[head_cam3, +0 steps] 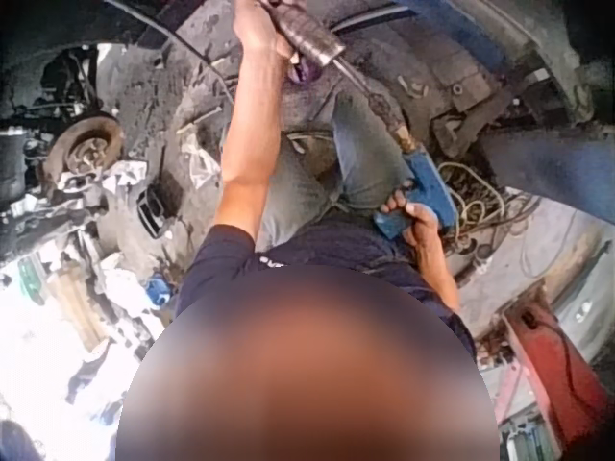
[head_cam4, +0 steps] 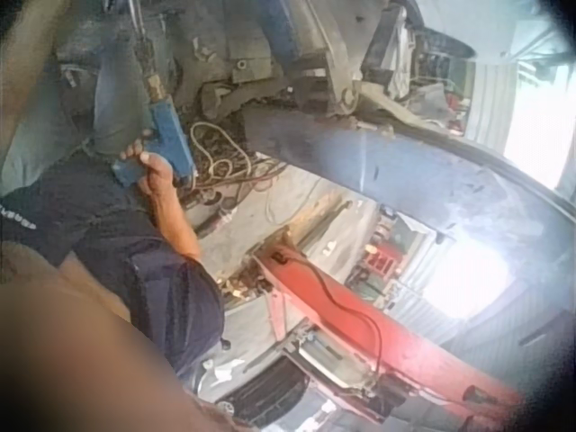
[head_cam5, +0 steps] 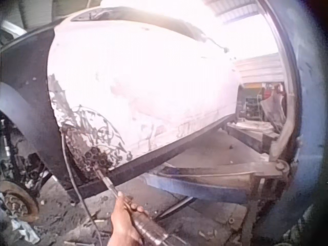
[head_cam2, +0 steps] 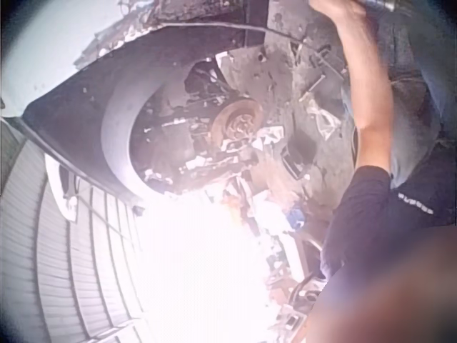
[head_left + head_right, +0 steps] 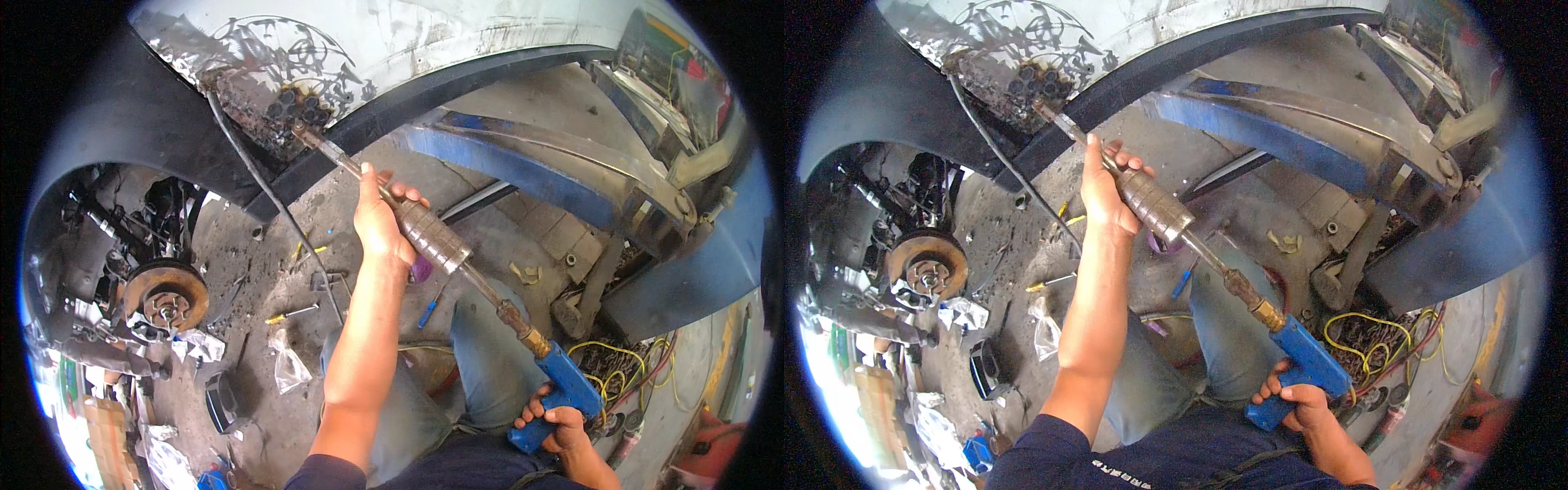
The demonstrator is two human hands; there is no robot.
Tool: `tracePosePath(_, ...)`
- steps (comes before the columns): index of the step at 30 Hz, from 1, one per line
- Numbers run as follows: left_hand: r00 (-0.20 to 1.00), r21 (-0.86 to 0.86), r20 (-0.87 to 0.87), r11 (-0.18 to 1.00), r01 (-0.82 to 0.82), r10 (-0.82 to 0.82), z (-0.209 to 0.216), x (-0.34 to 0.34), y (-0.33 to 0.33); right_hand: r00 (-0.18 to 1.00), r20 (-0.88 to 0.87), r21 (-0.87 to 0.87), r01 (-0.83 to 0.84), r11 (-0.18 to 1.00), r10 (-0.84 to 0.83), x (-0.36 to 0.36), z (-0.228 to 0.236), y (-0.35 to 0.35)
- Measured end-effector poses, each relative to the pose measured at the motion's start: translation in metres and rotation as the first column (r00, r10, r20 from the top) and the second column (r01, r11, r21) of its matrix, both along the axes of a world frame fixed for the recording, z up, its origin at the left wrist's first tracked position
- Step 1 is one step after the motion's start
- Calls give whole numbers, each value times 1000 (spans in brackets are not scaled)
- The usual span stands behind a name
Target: The person welds a damaged section of a car's wheel arch using a welding torch, then hammers the area to shape it. They repeat the welding and hammering process multiple times to repair the metal.
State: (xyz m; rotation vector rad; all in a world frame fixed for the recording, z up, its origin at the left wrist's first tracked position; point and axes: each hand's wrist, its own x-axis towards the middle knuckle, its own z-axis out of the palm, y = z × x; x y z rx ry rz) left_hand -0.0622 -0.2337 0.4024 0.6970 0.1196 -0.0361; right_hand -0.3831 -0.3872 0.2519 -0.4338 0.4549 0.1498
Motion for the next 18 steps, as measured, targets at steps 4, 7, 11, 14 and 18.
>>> tracePosePath(4, 963, -49, -133, 972, 231, -235, -45, -31, -8, 1000, -6, -44, 18, 999, -18, -4, -1, 9)
tracePosePath(7, 913, -385, 192, 828, 407, -360, -79, -30, 2, 999, -13, -227, -53, 973, 51, -14, 5, 13)
tracePosePath(11, 706, -612, 530, 365, 702, -470, -85, -30, 7, 930, -255, -854, -344, 390, 263, -26, 11, 5)
tracePosePath(14, 784, -483, 368, 618, 621, -500, -75, -39, 3, 984, -95, -704, -175, 689, 152, -33, 6, 4)
tracePosePath(18, 874, -310, 235, 819, 482, -425, -70, -44, -4, 993, 119, -364, 64, 929, -21, -23, -15, -3)
